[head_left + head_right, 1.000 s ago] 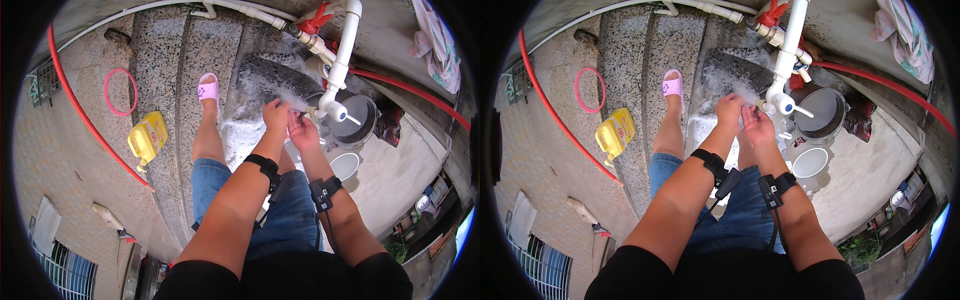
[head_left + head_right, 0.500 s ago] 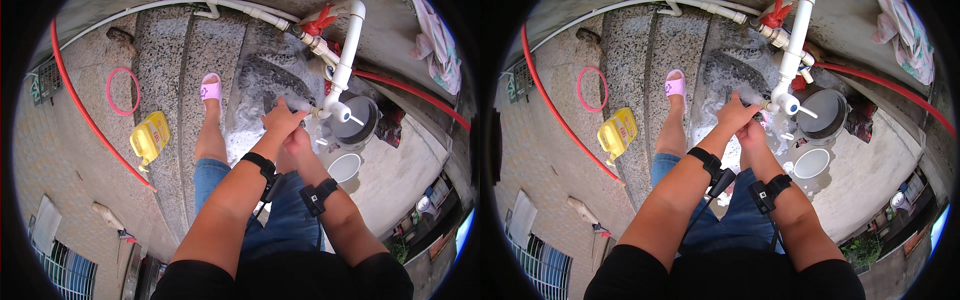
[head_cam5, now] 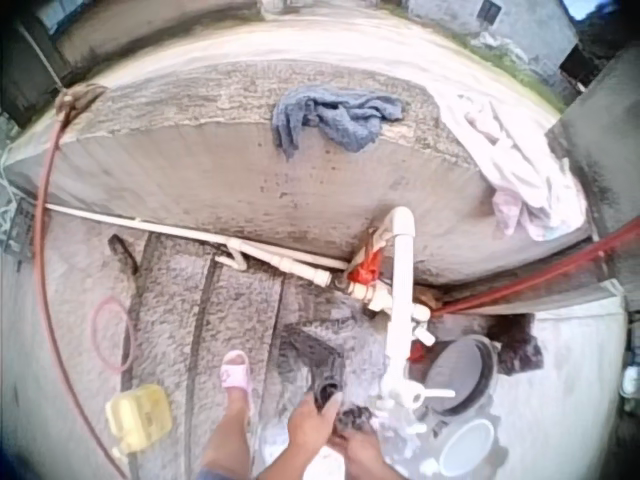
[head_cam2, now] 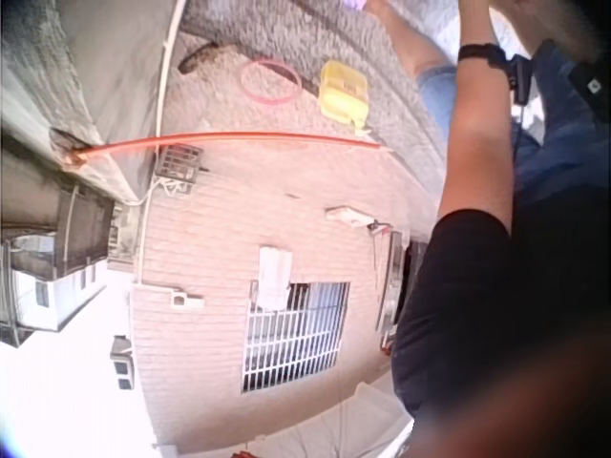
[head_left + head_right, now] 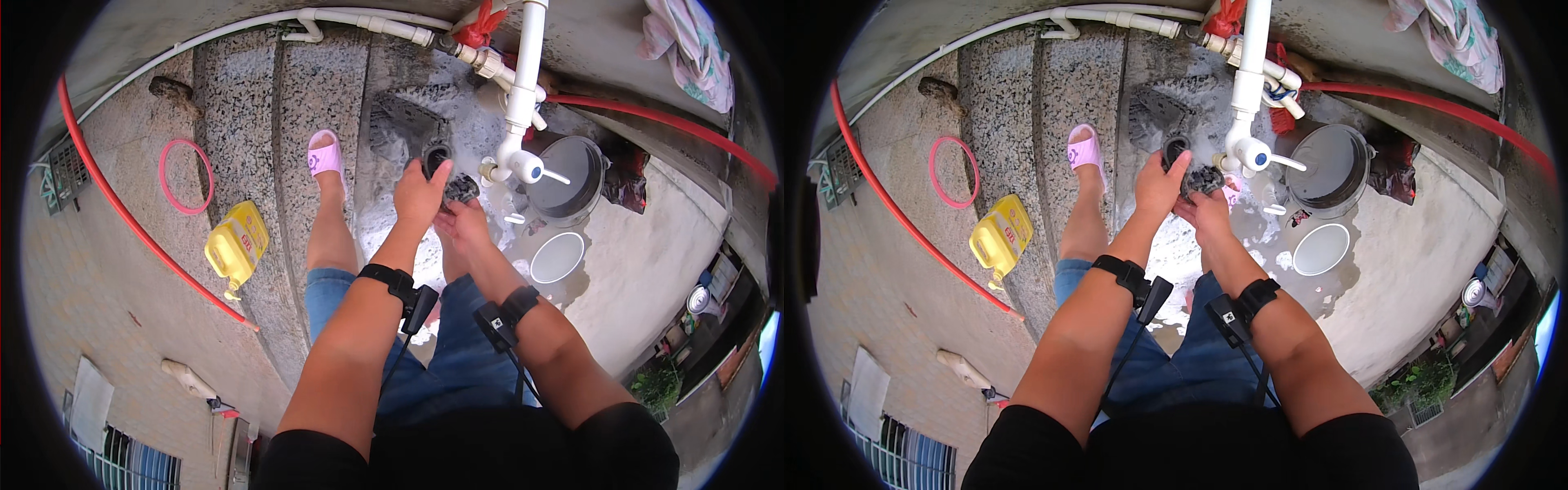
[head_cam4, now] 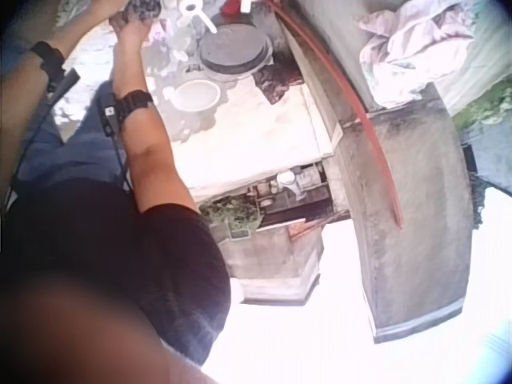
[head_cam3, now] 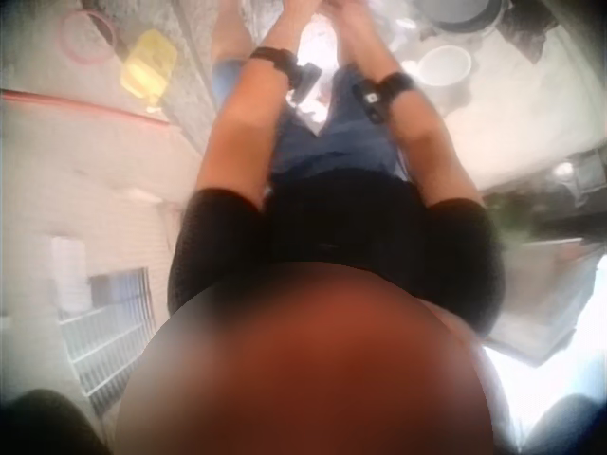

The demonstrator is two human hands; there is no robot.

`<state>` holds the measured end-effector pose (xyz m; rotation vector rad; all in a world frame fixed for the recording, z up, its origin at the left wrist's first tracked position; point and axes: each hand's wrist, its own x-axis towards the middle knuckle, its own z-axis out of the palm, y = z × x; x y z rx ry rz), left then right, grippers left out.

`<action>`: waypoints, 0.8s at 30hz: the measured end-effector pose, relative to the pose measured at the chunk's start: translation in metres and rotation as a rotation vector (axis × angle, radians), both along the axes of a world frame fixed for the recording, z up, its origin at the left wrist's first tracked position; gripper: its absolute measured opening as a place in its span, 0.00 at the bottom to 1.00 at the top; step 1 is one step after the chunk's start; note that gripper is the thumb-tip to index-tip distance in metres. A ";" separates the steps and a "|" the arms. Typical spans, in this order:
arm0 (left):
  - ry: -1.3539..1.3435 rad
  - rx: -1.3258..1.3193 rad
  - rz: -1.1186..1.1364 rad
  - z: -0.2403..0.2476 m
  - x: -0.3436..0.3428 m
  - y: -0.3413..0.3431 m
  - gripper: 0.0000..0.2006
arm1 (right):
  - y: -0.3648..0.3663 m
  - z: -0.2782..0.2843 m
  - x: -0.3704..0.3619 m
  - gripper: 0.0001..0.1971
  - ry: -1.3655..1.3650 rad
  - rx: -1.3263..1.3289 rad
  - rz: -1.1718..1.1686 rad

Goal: Scrubbing and rinsing a grey textured floor mat outdoors near a water faucet.

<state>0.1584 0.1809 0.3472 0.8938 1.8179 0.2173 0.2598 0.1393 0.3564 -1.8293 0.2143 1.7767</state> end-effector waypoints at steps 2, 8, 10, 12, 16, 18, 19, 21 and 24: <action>0.016 0.016 0.065 0.003 -0.002 -0.005 0.34 | -0.007 -0.007 0.004 0.11 -0.007 -0.032 -0.035; -0.010 0.048 0.253 -0.022 -0.023 -0.009 0.38 | -0.013 -0.005 -0.004 0.10 -0.036 -0.013 0.070; -0.071 0.007 0.384 -0.029 -0.022 -0.007 0.35 | -0.007 -0.001 -0.013 0.10 -0.035 0.032 0.158; -0.184 -0.083 0.441 -0.017 -0.009 0.008 0.33 | -0.002 0.003 -0.012 0.10 -0.075 0.051 0.183; -0.324 -0.127 0.624 -0.025 -0.018 0.006 0.20 | -0.001 0.009 -0.011 0.10 -0.073 0.045 0.192; -0.419 -0.231 0.817 -0.017 -0.016 0.004 0.12 | -0.006 0.006 0.002 0.09 -0.064 0.007 0.142; -0.420 -0.233 0.809 -0.017 -0.015 -0.003 0.12 | -0.010 0.001 0.010 0.09 -0.065 0.008 0.070; -0.592 -0.395 1.058 -0.017 -0.018 -0.019 0.10 | -0.013 -0.005 0.017 0.09 -0.058 0.013 -0.006; -0.591 -0.495 1.204 -0.018 -0.018 -0.042 0.12 | -0.005 -0.006 0.018 0.13 -0.042 0.075 -0.088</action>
